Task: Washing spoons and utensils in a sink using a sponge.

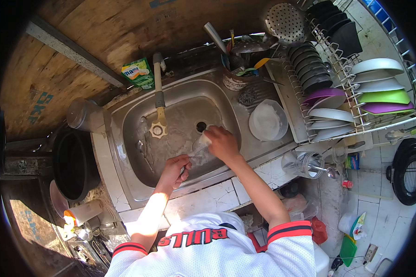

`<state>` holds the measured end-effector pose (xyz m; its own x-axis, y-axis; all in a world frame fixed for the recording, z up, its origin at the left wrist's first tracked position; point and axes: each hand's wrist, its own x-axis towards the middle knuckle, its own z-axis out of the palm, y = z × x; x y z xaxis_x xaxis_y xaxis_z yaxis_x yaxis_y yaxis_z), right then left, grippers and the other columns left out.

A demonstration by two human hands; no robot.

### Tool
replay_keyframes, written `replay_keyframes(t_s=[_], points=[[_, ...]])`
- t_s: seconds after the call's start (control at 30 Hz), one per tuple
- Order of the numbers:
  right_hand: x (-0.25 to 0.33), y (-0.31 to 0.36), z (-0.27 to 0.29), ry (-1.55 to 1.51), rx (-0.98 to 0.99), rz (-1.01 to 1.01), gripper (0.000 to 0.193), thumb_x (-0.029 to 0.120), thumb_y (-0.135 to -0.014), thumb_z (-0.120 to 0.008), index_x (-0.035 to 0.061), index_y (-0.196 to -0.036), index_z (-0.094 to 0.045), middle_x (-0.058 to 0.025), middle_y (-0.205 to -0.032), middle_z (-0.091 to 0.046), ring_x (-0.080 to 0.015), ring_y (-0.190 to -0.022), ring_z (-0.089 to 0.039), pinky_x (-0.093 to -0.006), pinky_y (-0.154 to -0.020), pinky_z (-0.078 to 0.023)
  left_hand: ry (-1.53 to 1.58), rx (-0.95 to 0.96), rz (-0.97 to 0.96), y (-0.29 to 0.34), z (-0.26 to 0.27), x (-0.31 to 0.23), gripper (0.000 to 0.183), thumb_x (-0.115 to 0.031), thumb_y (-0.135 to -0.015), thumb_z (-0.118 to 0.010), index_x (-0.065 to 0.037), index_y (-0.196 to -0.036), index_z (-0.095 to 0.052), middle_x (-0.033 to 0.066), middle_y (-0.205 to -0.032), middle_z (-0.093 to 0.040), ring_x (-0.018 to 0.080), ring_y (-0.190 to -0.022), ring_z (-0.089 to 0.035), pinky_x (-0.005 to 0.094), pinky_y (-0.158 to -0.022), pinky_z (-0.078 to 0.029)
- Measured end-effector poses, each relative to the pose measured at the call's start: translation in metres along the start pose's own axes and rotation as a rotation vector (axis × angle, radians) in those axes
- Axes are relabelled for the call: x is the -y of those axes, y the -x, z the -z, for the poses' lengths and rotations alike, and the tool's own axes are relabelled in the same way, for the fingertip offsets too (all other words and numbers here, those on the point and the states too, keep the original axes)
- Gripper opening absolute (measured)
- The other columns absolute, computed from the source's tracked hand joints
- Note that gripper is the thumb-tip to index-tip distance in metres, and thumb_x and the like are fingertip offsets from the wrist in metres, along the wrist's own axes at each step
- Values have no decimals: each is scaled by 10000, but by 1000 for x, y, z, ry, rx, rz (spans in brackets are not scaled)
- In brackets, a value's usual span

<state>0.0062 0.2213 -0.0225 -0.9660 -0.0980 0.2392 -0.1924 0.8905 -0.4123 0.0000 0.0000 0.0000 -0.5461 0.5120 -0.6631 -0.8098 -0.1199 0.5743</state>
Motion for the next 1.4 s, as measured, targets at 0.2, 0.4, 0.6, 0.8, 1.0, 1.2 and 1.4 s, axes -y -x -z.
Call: replay_keyframes(t_s=[0.2,0.4,0.6,0.8,1.0,1.2,1.4], points=[[15,-21,0,-311,-178,-205,333,114,-693,-683,49,-1010,-604,-132,-996,-580,-327,-893,-591,-398,-750,-499,-474,-232,-259,1,-3,11,189,-131,-863,-580,35,-923,-649,43,-630,-564,87,-430,-454,236,-390,-341],[34,-19,-15,-349,-126,-254,340,158,-728,-677,23,-1024,-575,-151,-934,-595,-343,-891,-588,-407,-755,-495,-877,-334,-651,16,-23,9,142,-88,-798,-640,37,-866,-647,151,-648,-593,208,-507,-553,327,-531,-454],[44,-15,-4,-239,-196,-80,324,127,-736,-658,36,-1033,-564,-151,-931,-614,-332,-885,-594,-407,-742,-497,-942,-386,-892,18,-18,23,128,-63,-784,-661,32,-871,-664,157,-674,-622,187,-532,-583,295,-527,-452],[53,-10,-12,-299,-189,-159,360,121,-718,-672,49,-1054,-563,-145,-978,-623,-329,-910,-587,-395,-779,-485,-984,-380,-960,13,-19,17,107,-57,-783,-653,29,-848,-660,166,-708,-630,255,-567,-610,315,-547,-468],[27,-11,-24,-259,-281,-197,416,157,-728,-689,54,-1109,-558,-156,-1012,-611,-340,-919,-579,-374,-776,-480,-986,-374,-928,15,-29,17,92,-49,-780,-652,29,-828,-656,169,-727,-636,281,-587,-616,326,-556,-475],[45,-13,-27,-1476,-45,-1141,250,287,-901,-583,101,-1067,-590,-41,-968,-629,-180,-874,-605,-323,-710,-485,-1028,-420,-987,-4,-31,6,69,-15,-782,-619,8,-846,-627,167,-751,-601,341,-635,-600,389,-570,-481],[37,-23,-23,-1730,-17,-930,307,338,-913,-573,43,-990,-607,-9,-862,-609,-134,-732,-590,-296,-588,-461,-1035,-338,-1050,-30,-38,0,96,-25,-784,-620,4,-875,-625,149,-815,-608,287,-674,-613,353,-570,-490]])
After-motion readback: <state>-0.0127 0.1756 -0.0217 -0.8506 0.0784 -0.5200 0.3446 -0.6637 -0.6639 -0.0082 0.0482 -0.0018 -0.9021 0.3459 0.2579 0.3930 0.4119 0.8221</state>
